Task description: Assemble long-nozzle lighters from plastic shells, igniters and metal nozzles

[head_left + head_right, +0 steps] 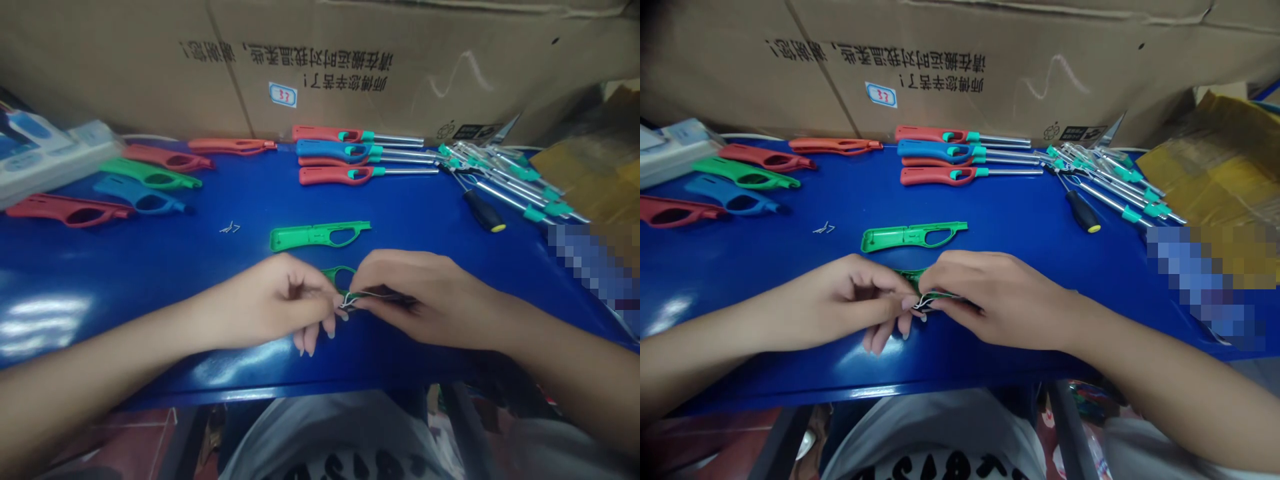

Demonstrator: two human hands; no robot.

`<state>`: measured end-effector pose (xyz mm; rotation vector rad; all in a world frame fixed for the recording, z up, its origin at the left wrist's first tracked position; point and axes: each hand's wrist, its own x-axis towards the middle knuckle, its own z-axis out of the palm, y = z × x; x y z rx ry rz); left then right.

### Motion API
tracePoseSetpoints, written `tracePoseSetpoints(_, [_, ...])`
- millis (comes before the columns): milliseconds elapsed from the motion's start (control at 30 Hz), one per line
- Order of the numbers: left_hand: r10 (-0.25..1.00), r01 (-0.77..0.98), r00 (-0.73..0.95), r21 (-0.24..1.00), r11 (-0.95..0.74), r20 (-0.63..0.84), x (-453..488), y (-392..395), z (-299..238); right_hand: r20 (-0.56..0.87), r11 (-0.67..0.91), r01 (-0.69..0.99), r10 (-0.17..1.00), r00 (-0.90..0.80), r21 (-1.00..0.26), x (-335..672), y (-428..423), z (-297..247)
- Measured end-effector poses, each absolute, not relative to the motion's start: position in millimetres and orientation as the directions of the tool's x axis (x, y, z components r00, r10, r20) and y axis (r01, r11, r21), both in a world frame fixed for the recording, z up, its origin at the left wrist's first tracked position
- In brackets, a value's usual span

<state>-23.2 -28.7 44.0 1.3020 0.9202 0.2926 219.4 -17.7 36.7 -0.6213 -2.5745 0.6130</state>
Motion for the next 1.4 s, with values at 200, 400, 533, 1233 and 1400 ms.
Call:
tracePoseSetpoints(200, [0.575,0.151,0.653,0.829,0.538,-0.493,-22.6,-22.5,45.0,0.367,0.895,0.316,0.422,-0.829,-0.315,224.1,-15.9,35.8])
tracePoseSetpoints(400, [0.564,0.080,0.643,0.778,0.624,-0.518,-22.9,-20.4,43.4,0.449,0.925,0.312,0.379,-0.809,-0.219,225.3,-14.7,38.6])
tracePoseSetpoints(533, [0.597,0.187,0.610,0.827,0.531,-0.521,-20.5,-24.2,44.3,0.409,0.923,0.322,0.382,-0.829,-0.211,226.8,-14.6,39.0])
tracePoseSetpoints(1233, [0.793,0.466,0.598,0.855,-0.227,-0.116,-20.9,-40.5,42.3,0.301,0.739,0.361,0.595,-0.745,-0.568,213.3,-21.4,35.3])
tracePoseSetpoints(1400, [0.802,0.458,0.589,0.859,-0.230,-0.099,-21.0,-43.2,43.5,0.252,0.728,0.378,0.595,-0.763,-0.572,211.2,-21.2,30.4])
